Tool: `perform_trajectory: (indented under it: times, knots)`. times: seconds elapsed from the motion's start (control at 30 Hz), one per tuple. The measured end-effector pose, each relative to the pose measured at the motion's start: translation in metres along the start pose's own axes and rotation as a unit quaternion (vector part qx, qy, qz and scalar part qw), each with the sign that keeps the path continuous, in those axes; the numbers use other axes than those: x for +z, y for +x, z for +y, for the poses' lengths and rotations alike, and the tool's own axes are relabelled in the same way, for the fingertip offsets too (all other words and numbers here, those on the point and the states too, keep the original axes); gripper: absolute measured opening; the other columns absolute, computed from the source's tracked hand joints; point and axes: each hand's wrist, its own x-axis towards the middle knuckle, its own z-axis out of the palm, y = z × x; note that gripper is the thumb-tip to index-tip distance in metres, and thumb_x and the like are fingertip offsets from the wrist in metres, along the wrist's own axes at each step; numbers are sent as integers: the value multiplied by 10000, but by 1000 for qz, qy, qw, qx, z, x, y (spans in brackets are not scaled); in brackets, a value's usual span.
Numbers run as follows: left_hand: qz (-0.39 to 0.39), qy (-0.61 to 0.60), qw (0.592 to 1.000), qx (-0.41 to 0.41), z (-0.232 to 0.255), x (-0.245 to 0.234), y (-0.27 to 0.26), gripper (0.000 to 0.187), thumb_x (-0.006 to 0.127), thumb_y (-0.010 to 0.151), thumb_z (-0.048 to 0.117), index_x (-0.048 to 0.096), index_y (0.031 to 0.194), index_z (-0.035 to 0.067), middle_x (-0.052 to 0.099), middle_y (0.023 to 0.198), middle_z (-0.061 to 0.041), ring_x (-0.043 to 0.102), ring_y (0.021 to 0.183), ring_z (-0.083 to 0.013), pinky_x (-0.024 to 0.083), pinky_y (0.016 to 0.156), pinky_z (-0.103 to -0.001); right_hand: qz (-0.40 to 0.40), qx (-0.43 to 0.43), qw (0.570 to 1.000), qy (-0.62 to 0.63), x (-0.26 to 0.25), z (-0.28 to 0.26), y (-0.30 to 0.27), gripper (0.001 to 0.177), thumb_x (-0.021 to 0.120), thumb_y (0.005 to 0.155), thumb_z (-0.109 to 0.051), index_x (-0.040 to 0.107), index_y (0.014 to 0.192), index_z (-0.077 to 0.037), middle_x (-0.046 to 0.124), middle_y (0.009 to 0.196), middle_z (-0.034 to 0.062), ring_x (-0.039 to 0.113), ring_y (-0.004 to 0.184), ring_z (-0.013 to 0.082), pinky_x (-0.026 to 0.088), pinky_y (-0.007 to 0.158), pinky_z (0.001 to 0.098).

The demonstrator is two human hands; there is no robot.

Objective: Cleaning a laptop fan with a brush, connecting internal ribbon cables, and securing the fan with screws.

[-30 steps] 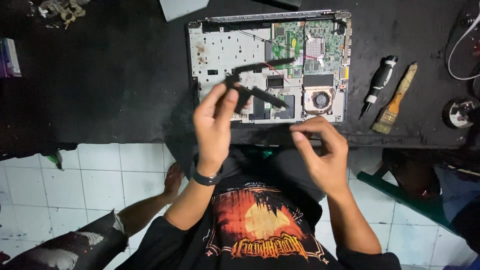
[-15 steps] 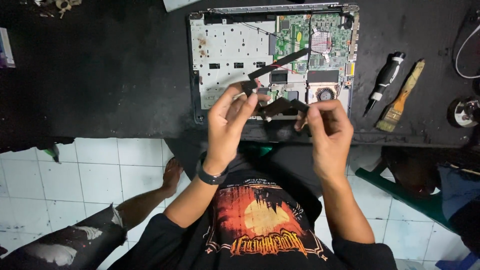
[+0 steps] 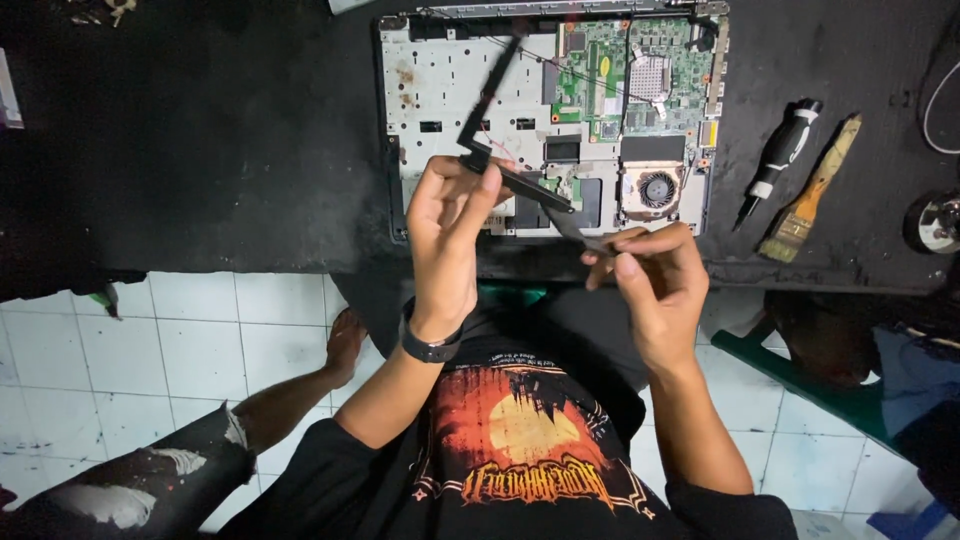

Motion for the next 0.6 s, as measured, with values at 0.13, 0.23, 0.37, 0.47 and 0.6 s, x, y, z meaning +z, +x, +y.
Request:
perform_trajectory:
  times: [0.13,0.23,0.37,0.47,0.6]
  knots:
    - [-31,-54,998,-20,7,-3,1,180,704,1006,210,594,1066,81,687,999,-68,671,991,-122,604,911,-360,25,-41,996,-79,-11,0,7,156,621,1024,-60,522,1039,59,652,951,278,715,773,347,625,585,410]
    - [-84,-26,996,-24,20,-6,0,182,702,1000,192,605,1085,64,684,953,-93,669,926,-136,606,887,-367,44,-74,988,-131,-20,-8,20,150,599,1063,-31,485,1073,67,631,1022,292,698,733,338,608,591,413]
    - [-219,108,970,-13,45,-21,0,172,667,1013,147,498,1038,136,421,818,57,412,756,-58,385,714,-216,66,-107,977,-172,-26,-28,33,174,583,1141,-104,425,1194,-53,593,1218,183,625,770,225,601,631,343]
    - [-219,219,951,4,43,-40,0,201,725,972,187,555,1042,106,645,1159,-69,632,899,-98,579,817,-216,74,-165,969,-170,-27,-39,42,272,627,1129,-211,417,1210,-58,574,1244,162,612,651,256,543,558,341]
    - [-216,255,941,49,56,-46,6,141,633,1039,159,515,1037,83,737,1033,-96,761,1039,-199,559,728,-212,90,-187,964,-167,-53,-39,29,261,662,1115,-167,436,1230,-106,573,1207,142,605,816,213,580,665,332]
